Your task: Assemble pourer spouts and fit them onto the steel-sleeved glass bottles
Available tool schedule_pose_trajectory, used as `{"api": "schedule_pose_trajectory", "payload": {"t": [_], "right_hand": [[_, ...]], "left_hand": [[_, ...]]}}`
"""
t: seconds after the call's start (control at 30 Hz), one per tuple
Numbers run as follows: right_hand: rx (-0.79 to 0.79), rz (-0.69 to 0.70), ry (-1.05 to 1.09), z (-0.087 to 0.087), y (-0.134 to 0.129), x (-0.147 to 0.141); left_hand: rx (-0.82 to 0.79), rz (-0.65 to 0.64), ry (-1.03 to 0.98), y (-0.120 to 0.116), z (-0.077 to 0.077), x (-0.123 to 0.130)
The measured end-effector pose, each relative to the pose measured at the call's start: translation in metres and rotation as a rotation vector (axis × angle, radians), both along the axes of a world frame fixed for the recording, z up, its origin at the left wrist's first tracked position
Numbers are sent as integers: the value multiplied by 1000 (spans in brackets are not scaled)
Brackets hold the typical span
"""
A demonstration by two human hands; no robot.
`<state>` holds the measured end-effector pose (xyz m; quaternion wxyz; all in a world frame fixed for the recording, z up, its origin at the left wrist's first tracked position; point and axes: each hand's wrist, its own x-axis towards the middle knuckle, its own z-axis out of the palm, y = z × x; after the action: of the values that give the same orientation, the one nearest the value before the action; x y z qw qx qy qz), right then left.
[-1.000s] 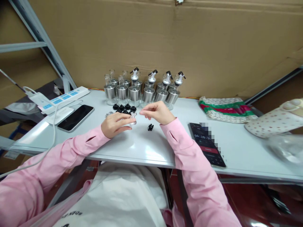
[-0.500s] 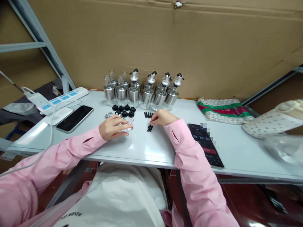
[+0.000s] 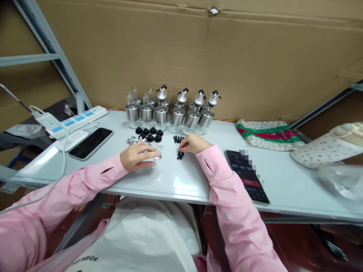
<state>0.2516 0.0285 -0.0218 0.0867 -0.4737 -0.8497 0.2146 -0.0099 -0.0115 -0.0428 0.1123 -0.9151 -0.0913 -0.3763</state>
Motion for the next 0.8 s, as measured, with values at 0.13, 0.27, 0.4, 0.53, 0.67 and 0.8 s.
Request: {"api": "schedule_pose_trajectory", "payload": {"t": [0.13, 0.27, 0.4, 0.53, 0.67, 0.8], "right_hand": [[101, -23, -27, -2, 0, -4], [114, -65, -31, -5, 1, -6], [60, -52, -33, -4, 2, -4], [32, -33, 57, -2, 0, -6], [-161, 1, 484, 7, -12, -16], [-393, 73, 902, 13, -24, -28]], "left_hand": [[4, -17, -24, -1, 2, 1], [-4, -7, -17, -1, 3, 1], [-10, 13, -9, -1, 2, 0], [-25, 31, 7, -1, 2, -1], [-31, 38, 15, -1, 2, -1], [-19, 44, 8, -2, 1, -1]]}}
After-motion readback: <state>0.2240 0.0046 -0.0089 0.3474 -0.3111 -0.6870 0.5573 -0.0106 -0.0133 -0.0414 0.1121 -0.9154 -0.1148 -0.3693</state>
